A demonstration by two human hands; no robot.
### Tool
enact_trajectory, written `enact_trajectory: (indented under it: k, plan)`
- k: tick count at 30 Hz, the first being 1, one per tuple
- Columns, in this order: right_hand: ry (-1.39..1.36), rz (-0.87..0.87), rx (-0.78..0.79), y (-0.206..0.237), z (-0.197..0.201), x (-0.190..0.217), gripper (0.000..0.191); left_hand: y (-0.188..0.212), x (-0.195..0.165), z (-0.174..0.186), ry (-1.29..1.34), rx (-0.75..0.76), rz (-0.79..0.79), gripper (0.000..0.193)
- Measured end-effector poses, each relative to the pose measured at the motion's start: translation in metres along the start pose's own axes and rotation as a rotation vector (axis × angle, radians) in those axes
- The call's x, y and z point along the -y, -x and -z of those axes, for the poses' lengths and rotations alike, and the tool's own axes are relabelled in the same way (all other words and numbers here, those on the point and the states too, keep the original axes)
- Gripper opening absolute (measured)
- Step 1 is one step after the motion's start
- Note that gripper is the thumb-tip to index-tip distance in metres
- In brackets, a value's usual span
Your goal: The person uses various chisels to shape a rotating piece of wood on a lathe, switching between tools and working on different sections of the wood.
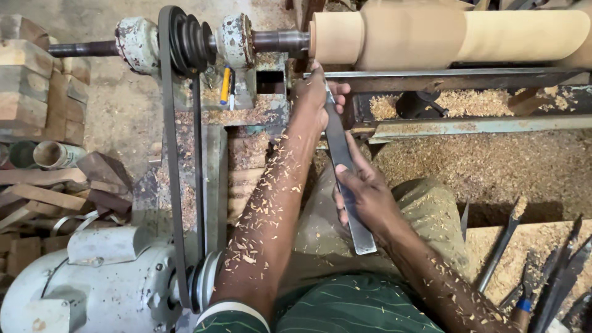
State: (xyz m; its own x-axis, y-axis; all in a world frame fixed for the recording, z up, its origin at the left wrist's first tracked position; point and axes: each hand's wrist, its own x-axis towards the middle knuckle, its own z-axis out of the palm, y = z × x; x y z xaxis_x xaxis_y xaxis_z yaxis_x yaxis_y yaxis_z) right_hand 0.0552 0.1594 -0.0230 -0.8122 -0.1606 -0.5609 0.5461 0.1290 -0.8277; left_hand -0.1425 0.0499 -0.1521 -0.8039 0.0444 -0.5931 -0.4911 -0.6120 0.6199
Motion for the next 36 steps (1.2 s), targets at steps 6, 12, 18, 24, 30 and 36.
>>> enact_trajectory:
  k: [6, 12, 18, 24, 30, 36]
  plan:
    - [-0.082, -0.021, -0.044, 0.001, -0.022, 0.003, 0.075, 0.001, -0.009, 0.001, -0.106, -0.062, 0.010, 0.067]
    - [-0.381, 0.166, 0.064, -0.008, -0.075, -0.020, 0.080, 0.004, -0.034, 0.017, -0.296, 0.078, 0.079, 0.050]
    - [-0.479, 0.183, 0.023, -0.014, -0.100, -0.025, 0.084, 0.005, -0.036, 0.020, -0.318, 0.099, 0.049, 0.041]
    - [-0.249, -0.113, -0.075, -0.004, -0.061, 0.003, 0.089, 0.001, -0.023, 0.007, -0.192, -0.019, 0.098, 0.062]
    - [-0.141, -0.119, 0.015, -0.005, -0.016, 0.008, 0.082, 0.008, -0.010, -0.011, -0.047, -0.142, -0.029, 0.064]
    - [-0.060, -0.099, 0.100, -0.011, 0.021, 0.006, 0.079, 0.015, -0.001, -0.028, 0.013, -0.286, -0.134, 0.064]
